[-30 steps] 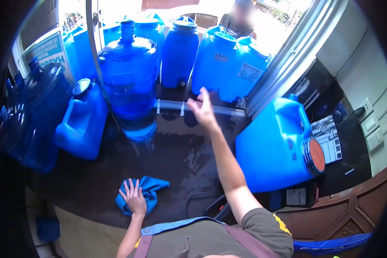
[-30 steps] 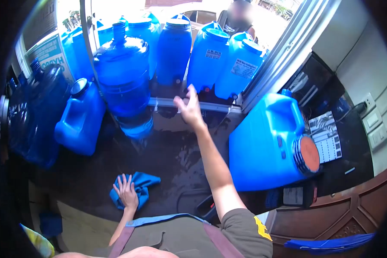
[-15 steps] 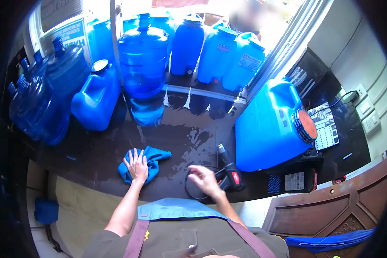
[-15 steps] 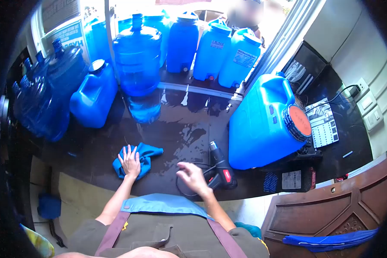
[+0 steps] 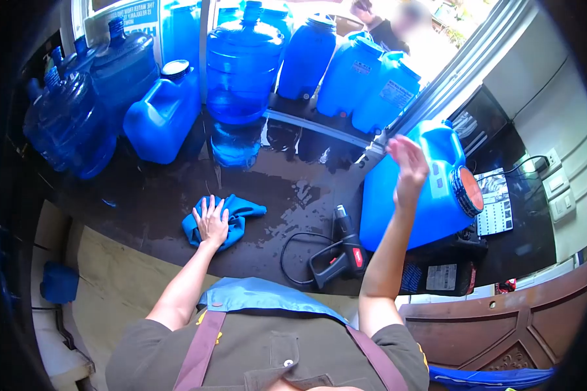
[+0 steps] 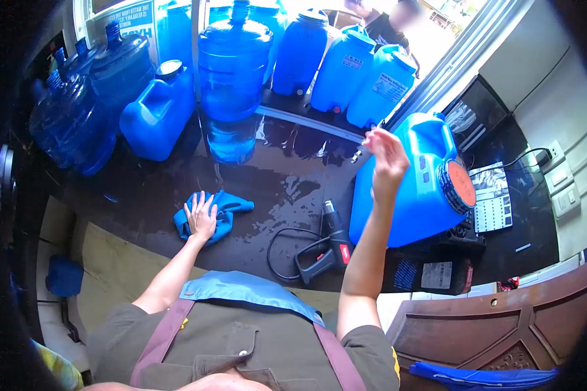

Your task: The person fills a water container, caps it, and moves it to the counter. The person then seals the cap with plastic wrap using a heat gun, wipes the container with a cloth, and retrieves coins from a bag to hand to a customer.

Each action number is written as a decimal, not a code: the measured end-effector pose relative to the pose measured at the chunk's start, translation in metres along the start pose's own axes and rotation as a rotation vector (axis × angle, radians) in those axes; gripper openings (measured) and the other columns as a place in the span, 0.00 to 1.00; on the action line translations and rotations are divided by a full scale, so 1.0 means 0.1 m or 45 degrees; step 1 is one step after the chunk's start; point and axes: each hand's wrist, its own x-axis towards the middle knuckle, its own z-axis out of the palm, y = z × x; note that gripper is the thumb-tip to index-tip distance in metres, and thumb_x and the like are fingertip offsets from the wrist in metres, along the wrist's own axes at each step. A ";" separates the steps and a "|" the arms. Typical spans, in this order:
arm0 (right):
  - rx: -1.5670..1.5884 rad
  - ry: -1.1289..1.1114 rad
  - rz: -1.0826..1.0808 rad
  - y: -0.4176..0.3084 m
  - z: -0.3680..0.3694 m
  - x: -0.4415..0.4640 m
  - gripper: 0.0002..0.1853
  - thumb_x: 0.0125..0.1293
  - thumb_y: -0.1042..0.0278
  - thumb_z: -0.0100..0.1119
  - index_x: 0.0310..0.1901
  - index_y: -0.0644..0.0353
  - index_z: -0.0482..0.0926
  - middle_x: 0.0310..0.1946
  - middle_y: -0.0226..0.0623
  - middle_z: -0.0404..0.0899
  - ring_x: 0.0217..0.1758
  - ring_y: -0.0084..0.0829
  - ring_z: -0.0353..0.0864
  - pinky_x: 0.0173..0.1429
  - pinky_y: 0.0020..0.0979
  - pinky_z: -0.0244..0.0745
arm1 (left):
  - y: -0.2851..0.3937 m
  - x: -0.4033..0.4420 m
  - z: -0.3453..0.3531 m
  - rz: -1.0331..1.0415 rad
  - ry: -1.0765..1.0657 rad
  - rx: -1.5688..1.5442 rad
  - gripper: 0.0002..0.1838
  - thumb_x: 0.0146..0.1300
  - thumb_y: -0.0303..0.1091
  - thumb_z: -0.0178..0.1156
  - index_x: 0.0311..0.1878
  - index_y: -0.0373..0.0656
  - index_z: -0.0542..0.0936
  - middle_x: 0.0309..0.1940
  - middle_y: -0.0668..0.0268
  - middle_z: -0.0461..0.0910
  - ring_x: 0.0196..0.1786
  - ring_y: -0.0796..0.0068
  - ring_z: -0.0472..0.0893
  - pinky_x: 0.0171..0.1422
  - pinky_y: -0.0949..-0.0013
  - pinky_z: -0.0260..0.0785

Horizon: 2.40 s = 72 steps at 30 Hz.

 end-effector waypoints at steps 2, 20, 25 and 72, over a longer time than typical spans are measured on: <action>0.064 -0.066 0.194 0.14 0.28 0.42 0.10 0.68 0.68 0.58 0.46 0.62 0.80 0.39 0.38 0.84 0.39 0.26 0.83 0.45 0.25 0.75 | 0.00 0.00 -0.03 -0.009 -0.008 0.011 0.22 0.68 0.47 0.50 0.63 0.54 0.75 0.70 0.61 0.64 0.75 0.56 0.55 0.76 0.40 0.37; 0.919 -0.250 0.354 1.74 1.46 4.31 0.27 0.72 0.52 0.43 0.66 0.61 0.62 0.65 0.43 0.61 0.64 0.39 0.58 0.61 0.45 0.57 | 0.05 0.04 -0.07 -0.113 0.092 -0.024 0.22 0.60 0.46 0.56 0.58 0.53 0.78 0.67 0.57 0.66 0.72 0.53 0.58 0.71 0.35 0.42; 0.523 0.103 0.261 1.81 1.47 4.25 0.25 0.73 0.53 0.44 0.63 0.62 0.67 0.58 0.38 0.69 0.56 0.30 0.65 0.52 0.34 0.63 | 0.00 0.00 -0.06 -0.097 0.078 -0.179 0.25 0.65 0.48 0.53 0.64 0.51 0.73 0.68 0.55 0.64 0.73 0.53 0.57 0.73 0.36 0.39; -0.976 -0.889 -0.710 0.00 16.17 -0.60 0.36 0.59 0.45 0.60 0.61 0.64 0.69 0.52 0.55 0.78 0.61 0.52 0.74 0.63 0.47 0.69 | -9.34 -1.07 -4.44 -1.715 2.296 -0.838 0.19 0.71 0.39 0.51 0.22 0.49 0.61 0.17 0.80 0.53 0.18 0.88 0.52 0.20 0.76 0.40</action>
